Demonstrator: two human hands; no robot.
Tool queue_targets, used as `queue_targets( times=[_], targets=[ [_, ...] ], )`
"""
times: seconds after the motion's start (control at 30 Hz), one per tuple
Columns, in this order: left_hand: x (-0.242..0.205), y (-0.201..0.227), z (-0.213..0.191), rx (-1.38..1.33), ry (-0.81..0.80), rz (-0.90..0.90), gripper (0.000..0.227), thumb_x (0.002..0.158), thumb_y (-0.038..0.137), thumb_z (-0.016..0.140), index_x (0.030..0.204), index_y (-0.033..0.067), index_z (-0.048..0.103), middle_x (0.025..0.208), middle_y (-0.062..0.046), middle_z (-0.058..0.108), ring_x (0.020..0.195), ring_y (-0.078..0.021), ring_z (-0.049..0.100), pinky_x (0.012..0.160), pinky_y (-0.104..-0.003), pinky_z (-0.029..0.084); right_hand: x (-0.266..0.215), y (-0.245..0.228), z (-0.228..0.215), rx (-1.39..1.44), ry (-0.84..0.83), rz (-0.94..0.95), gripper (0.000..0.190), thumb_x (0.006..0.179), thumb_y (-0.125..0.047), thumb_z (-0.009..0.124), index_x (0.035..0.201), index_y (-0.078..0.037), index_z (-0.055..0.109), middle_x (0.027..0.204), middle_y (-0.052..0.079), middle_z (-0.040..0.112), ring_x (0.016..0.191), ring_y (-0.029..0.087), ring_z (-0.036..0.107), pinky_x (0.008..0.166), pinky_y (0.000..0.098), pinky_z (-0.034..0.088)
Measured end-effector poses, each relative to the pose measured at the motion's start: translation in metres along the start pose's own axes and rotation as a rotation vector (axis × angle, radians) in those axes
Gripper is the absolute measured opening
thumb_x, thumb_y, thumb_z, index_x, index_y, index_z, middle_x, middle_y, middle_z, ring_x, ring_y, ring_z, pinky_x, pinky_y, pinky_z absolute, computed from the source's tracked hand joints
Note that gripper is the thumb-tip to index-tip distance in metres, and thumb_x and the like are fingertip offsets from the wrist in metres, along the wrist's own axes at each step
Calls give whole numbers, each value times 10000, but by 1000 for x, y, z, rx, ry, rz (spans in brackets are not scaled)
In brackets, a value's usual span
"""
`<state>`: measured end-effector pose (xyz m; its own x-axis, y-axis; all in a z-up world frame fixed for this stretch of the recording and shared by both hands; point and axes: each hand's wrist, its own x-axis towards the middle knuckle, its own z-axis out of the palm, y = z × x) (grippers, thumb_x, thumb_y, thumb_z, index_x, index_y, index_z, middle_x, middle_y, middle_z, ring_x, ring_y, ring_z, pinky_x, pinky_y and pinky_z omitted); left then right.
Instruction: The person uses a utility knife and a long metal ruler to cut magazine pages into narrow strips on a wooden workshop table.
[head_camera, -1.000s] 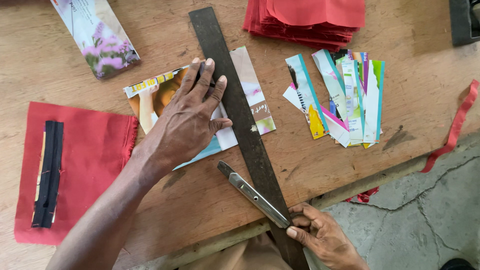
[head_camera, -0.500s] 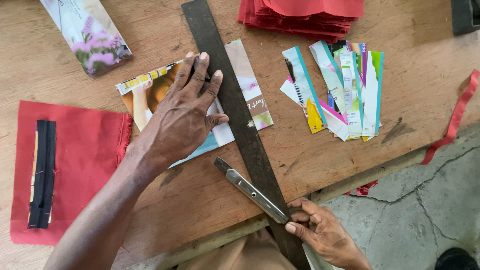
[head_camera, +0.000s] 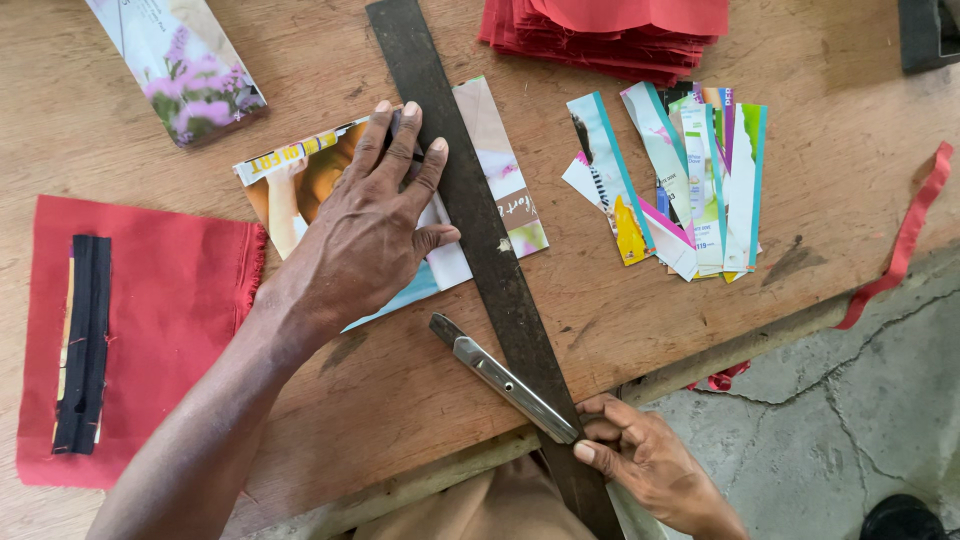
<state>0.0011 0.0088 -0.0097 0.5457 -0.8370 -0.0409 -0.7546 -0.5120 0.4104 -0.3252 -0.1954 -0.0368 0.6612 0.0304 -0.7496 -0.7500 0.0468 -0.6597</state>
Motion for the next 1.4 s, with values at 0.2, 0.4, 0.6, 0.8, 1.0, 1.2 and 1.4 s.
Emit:
queue_targets(
  times=[0.2, 0.4, 0.6, 0.8, 1.0, 1.2, 1.4],
  targets=[
    [1, 2, -3, 27, -15, -1, 790, 992, 525, 609, 1469, -87, 464, 1619, -339, 231, 1523, -484, 133, 1236, -518, 198, -26, -44, -8, -573, 349, 160, 447, 862, -338, 748, 1273, -166, 735, 917, 43, 769, 811, 161, 691, 721, 324, 626],
    [2, 15, -9, 3, 1, -32, 1072, 797, 682, 746, 1422, -140, 458, 1567, -381, 247, 1492, -514, 141, 1198, -550, 197, -1, -83, 40, -895, 406, -862, 584, 853, -393, 742, 1241, 22, 609, 993, 132, 623, 867, 280, 604, 737, 392, 529],
    [4, 24, -10, -18, -40, -115, 1176, 669, 657, 839, 1456, -110, 420, 1572, -366, 262, 1501, -467, 169, 1174, -562, 213, 11, -93, 59, -971, 452, -871, 397, 899, -122, 666, 1256, 34, 589, 991, 150, 614, 841, 309, 631, 718, 408, 546],
    [3, 20, -7, -59, 40, -49, 1232, 699, 663, 825, 1498, -128, 321, 1591, -370, 214, 1508, -475, 166, 1229, -523, 199, -4, -75, 24, -713, 490, -570, 215, 952, -121, 526, 1122, -17, 606, 776, 69, 577, 576, 152, 578, 435, 326, 506],
    [8, 22, -6, -2, -140, -162, 1230, 713, 690, 756, 1558, -40, 242, 1626, -296, 82, 1526, -420, 52, 1234, -502, 117, 41, -55, -21, -39, 602, -703, 274, 1070, -172, 384, 1193, -31, 585, 695, -20, 487, 518, 67, 446, 394, 250, 394],
    [9, 19, -3, 12, -136, -60, 1247, 773, 712, 706, 1569, -80, 161, 1671, -237, 11, 1547, -361, -32, 1215, -545, 51, 43, -54, -25, 333, 584, -683, 389, 1048, -172, 375, 1329, 18, 565, 786, 15, 513, 524, 64, 461, 396, 213, 349],
    [9, 15, 1, 17, -115, -45, 1245, 793, 753, 667, 1565, -92, 177, 1668, -268, 28, 1553, -385, -20, 1223, -563, 59, 43, -61, -25, 330, 527, -710, 366, 1129, -238, 432, 1365, 4, 573, 822, 20, 520, 557, 61, 476, 429, 205, 374]
  ],
)
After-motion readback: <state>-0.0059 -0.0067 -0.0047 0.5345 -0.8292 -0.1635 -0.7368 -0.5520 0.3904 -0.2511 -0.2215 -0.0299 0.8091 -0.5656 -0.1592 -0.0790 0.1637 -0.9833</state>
